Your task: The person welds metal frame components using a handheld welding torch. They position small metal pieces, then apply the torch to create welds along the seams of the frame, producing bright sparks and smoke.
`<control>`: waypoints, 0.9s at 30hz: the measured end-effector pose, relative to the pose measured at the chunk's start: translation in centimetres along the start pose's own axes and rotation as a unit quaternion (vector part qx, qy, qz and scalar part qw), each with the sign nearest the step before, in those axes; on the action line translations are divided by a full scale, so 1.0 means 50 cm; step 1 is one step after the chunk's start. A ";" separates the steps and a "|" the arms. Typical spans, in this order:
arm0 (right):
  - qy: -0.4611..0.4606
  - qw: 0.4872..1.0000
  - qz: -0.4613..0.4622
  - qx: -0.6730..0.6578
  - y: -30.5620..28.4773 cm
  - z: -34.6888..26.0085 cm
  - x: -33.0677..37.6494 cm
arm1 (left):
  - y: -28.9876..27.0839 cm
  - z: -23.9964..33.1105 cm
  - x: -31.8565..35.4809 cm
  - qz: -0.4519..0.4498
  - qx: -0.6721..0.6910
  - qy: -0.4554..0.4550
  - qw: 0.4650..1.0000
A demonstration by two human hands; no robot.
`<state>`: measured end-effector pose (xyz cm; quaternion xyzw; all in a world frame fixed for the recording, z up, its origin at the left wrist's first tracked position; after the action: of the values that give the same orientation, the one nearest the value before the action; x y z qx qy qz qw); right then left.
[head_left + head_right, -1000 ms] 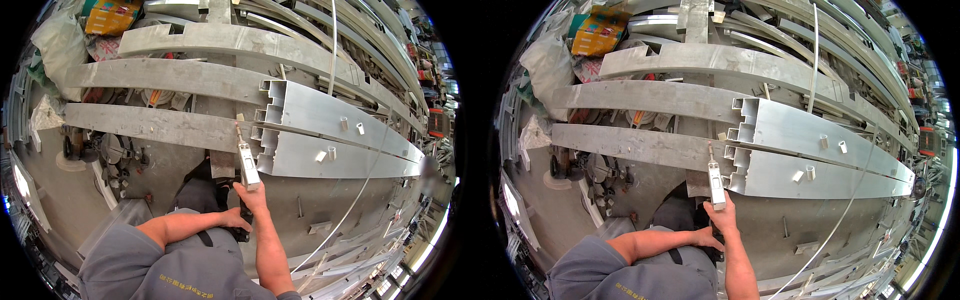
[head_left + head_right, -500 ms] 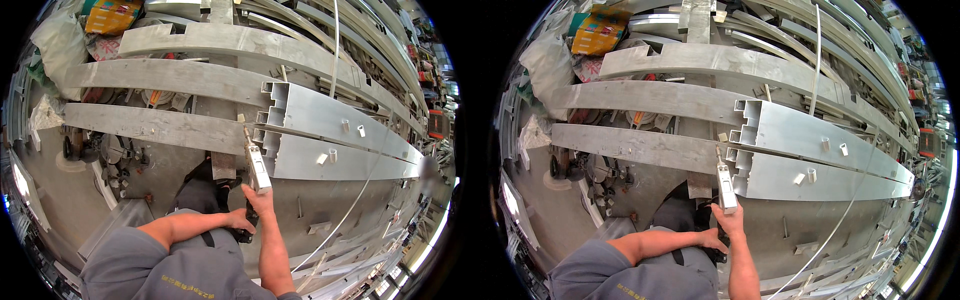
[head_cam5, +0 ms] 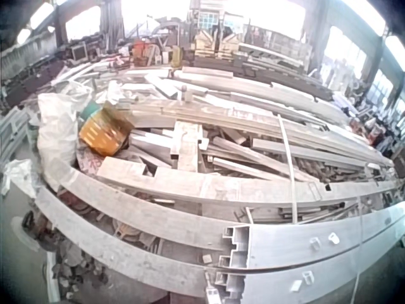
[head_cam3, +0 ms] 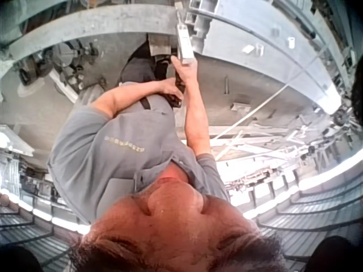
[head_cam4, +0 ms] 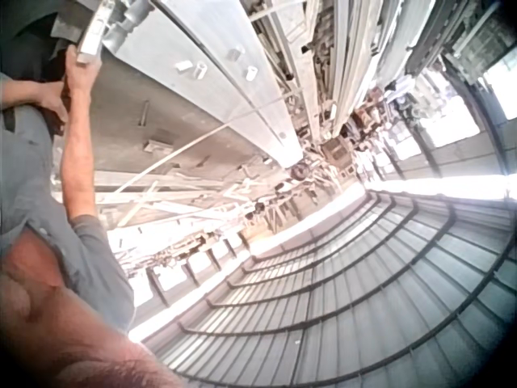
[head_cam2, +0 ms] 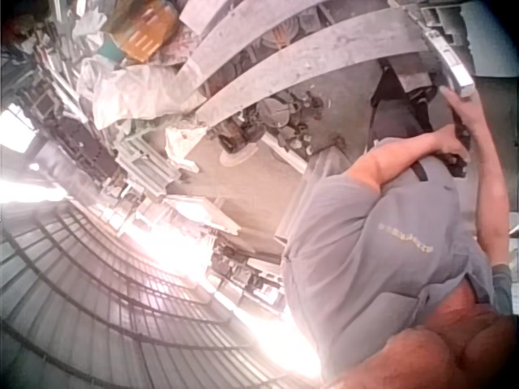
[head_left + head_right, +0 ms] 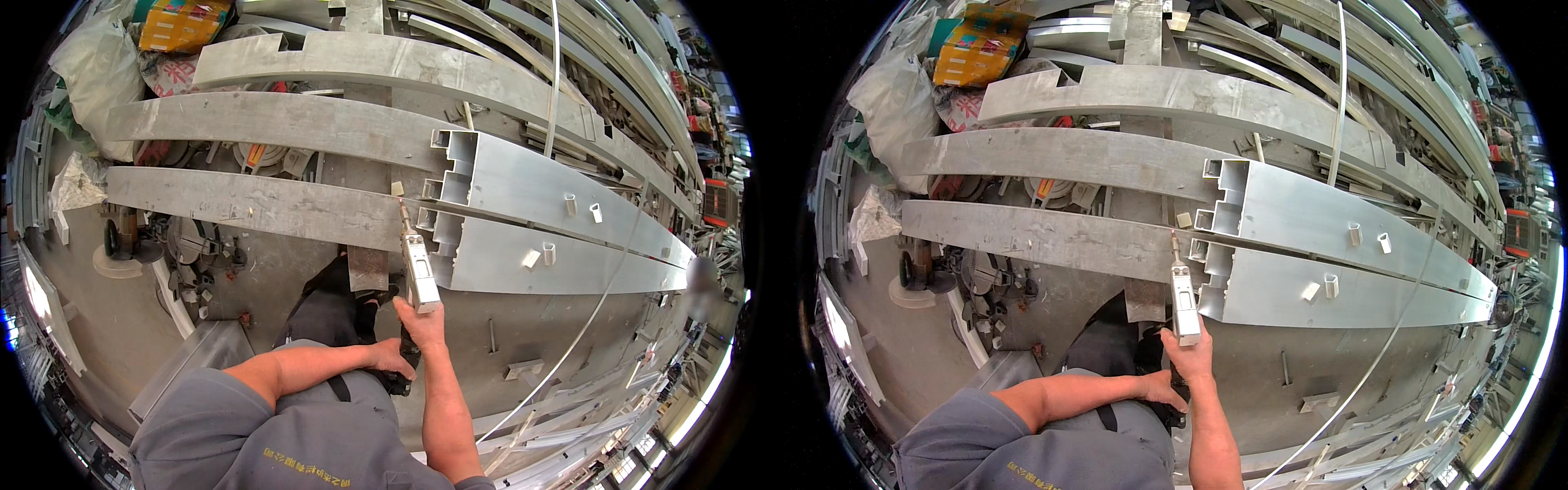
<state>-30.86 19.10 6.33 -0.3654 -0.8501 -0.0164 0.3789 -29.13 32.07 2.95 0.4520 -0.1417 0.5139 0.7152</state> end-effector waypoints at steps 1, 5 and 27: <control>0.005 1.000 0.002 0.002 0.000 -0.006 0.002 | -0.003 0.008 0.005 -0.001 -0.010 -0.008 1.000; 0.009 1.000 -0.001 0.001 0.001 -0.002 -0.001 | -0.011 0.031 0.021 -0.010 -0.014 -0.033 0.999; -0.102 0.955 0.035 0.276 0.111 -0.108 0.013 | -0.049 -0.081 -0.044 -0.071 0.099 0.082 0.989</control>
<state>-24.22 21.91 9.21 -0.2762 -0.8422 0.2692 0.3767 -29.02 33.78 -1.95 0.4858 0.0018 0.5088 0.7107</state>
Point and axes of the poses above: each hand's wrist, its own x-axis away from the middle knuckle, its own y-axis out of the palm, z = x × y, the point moved 1 cm from there along -x, towards the middle knuckle, and after that the axes turned 6 degrees about -x, right-handed, at the moved point
